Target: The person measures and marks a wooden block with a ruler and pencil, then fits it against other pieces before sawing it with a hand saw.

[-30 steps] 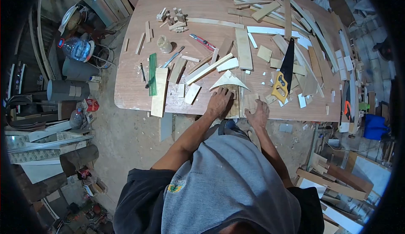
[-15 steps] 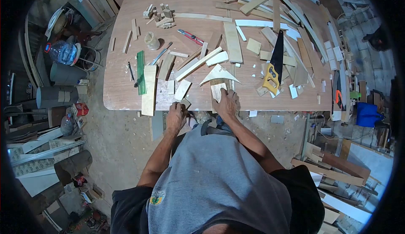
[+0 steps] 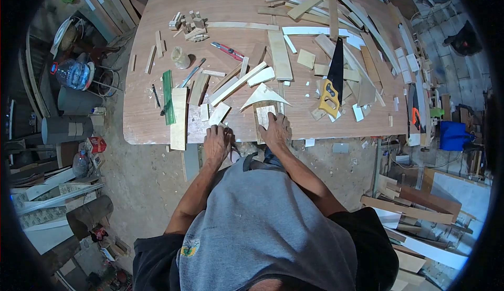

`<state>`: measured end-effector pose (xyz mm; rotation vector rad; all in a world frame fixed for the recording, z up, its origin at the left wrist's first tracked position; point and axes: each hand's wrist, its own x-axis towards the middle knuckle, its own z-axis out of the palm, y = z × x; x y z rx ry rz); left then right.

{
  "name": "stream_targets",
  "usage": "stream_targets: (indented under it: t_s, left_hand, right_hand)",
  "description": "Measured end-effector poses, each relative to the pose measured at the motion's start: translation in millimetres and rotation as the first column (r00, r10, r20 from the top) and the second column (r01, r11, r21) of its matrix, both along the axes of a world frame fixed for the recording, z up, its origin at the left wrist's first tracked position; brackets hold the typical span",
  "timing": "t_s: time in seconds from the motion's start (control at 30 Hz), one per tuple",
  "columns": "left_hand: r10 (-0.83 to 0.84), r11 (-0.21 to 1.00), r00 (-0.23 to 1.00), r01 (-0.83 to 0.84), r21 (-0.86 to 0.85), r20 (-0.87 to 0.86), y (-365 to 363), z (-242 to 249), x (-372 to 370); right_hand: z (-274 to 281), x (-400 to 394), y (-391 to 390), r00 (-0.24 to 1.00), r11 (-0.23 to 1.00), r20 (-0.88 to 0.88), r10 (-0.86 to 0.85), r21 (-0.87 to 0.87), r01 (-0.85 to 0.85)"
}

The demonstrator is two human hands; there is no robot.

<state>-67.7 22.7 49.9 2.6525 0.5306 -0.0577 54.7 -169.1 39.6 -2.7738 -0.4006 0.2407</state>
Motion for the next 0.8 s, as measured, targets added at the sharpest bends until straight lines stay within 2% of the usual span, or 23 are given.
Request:
stream_targets:
  t_s: [0.03, 0.1, 0.13, 0.2, 0.23, 0.37, 0.57, 0.63, 0.8]
  left_hand:
    - [0.002, 1.0, 1.0, -0.002, -0.001, 0.002, -3, -1, 5]
    - [-0.239, 0.967, 0.968, 0.245, -0.074, 0.071, -9, -5, 17]
    - [-0.237, 0.967, 0.969, 0.242, -0.074, 0.072, -14, -7, 24]
    - [-0.386, 0.915, 0.891, 0.402, -0.021, 0.237, -26, -9, 39]
    - [-0.394, 0.904, 0.902, 0.415, -0.102, 0.177, -32, -8, 46]
    - [-0.407, 0.893, 0.909, 0.417, -0.17, 0.093, -49, -13, 62]
    - [-0.407, 0.908, 0.913, 0.402, -0.122, -0.021, -56, -10, 67]
    - [-0.401, 0.911, 0.915, 0.395, -0.12, -0.032, -56, -13, 68]
    - [-0.383, 0.917, 0.924, 0.378, -0.125, -0.015, -57, -18, 69]
  right_hand:
    - [1, 0, -1, 1.0, 1.0, -0.009, 0.007, 0.006, -0.007]
    - [1, 2, -4, 1.0, 0.998, -0.01, 0.028, 0.049, -0.028]
    - [0, 3, -5, 0.999, 0.995, -0.012, 0.048, 0.093, -0.046]
    - [1, 5, -8, 0.998, 0.993, -0.039, 0.056, 0.103, -0.052]
    - [2, 6, -8, 0.996, 0.992, -0.066, 0.062, 0.114, -0.054]
    - [0, 11, -16, 0.992, 0.984, -0.083, 0.095, 0.16, -0.08]
    - [0, 19, -32, 0.977, 0.957, -0.096, 0.192, 0.238, -0.165]
    - [-7, 22, -37, 0.961, 0.928, -0.173, 0.216, 0.343, -0.147]
    - [-14, 26, -44, 0.955, 0.925, -0.173, 0.243, 0.336, -0.175]
